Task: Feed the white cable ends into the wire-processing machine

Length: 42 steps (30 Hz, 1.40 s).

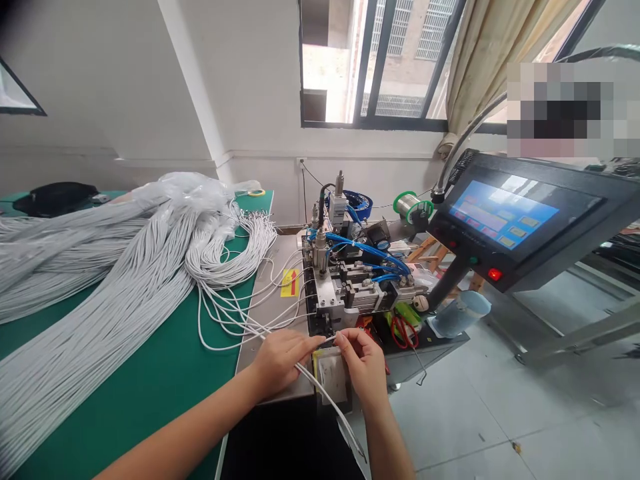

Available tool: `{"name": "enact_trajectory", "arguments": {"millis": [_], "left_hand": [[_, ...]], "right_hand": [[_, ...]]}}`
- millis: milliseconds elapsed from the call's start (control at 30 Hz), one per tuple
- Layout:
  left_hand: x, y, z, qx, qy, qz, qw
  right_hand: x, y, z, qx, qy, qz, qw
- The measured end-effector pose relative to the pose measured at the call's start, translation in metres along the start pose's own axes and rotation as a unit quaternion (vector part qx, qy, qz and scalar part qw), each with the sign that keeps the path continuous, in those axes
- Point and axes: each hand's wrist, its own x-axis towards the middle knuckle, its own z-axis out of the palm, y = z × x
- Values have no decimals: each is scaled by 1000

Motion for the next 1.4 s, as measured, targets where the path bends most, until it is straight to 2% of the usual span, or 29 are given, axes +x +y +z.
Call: {"name": "enact_trajectory", "arguments": {"millis": [167, 233, 367, 467, 800, 933, 1133, 1400], "left_hand": [[-5, -4, 1, -38, 21, -4, 999], [-6, -5, 1, -31, 23, -28, 999], [-3, -5, 3, 35, -22, -69, 997], [0, -3, 3, 66, -63, -74, 993], [6, 2, 4, 89, -155, -86, 980], [11, 4, 6, 97, -165, -90, 977], [15, 8, 7, 126, -181, -101, 970], [18, 15, 7, 149, -196, -115, 962]], "right_hand": [[11, 2, 3, 8, -30, -3, 1000], [15, 2, -1, -37, -41, -18, 998], [21, 2, -9, -193, -37, -63, 978], [24, 7, -11, -232, -38, -59, 970], [33, 23, -10, -154, -52, -5, 987], [35, 28, -12, -143, -48, -4, 989], [39, 33, -13, -63, -94, 26, 993], [41, 37, -13, -30, -102, 43, 993]]}}
